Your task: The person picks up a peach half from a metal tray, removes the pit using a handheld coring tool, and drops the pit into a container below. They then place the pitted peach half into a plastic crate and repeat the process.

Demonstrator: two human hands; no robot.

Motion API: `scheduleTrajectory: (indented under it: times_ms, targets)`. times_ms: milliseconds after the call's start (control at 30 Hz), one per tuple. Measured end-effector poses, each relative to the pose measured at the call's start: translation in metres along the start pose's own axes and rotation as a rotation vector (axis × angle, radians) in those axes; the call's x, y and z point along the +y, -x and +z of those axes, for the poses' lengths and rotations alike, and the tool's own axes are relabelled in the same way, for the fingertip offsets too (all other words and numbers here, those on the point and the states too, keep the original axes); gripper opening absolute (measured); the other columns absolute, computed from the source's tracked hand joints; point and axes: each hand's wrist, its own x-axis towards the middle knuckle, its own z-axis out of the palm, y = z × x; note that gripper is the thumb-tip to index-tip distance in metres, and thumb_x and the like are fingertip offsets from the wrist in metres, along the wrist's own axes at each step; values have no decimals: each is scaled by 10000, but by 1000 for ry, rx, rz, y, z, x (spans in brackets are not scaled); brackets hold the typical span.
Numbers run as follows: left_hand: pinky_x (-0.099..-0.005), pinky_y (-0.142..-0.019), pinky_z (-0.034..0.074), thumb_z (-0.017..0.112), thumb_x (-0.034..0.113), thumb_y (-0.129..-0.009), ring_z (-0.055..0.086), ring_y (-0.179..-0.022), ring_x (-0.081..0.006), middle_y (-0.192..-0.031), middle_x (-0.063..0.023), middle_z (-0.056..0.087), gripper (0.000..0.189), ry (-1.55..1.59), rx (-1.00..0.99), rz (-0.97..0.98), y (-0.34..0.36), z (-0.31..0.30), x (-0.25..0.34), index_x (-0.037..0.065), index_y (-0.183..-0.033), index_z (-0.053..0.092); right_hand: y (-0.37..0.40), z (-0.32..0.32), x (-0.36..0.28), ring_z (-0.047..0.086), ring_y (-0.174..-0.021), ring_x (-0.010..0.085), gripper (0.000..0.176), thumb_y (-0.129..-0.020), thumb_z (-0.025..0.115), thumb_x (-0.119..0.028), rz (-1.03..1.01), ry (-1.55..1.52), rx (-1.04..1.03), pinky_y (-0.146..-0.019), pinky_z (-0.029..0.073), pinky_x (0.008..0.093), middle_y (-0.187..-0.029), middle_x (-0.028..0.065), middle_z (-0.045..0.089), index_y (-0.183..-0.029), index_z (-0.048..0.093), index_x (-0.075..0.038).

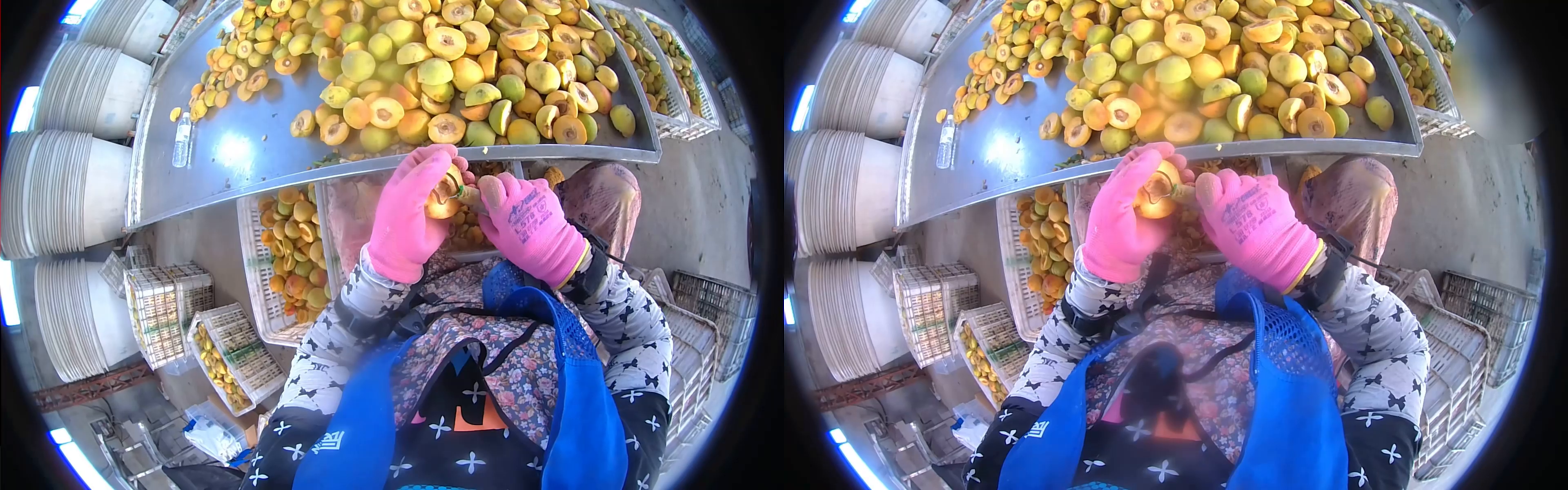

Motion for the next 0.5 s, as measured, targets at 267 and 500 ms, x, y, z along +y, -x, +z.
scheduleTrajectory:
  times_ms: [267,500]
  targets:
    - [-342,-804,552,623,108,-920,649,-895,-225,-992,-122,658,222,259,141,-238,5,8,7,6,-1116,609,13,19,-1,638,-720,345,349,-790,712,-166,2,-251,-47,-613,488,450,-821,128,600,-1038,494,-52]
    - [-359,-803,562,628,178,-946,663,-863,-235,-977,-128,669,240,202,191,-39,0,10,-1,4,-1110,610,12,23,-43,625,-751,453,290,-862,704,-187,299,-760,7,-613,479,518,-742,219,615,-992,500,-26]
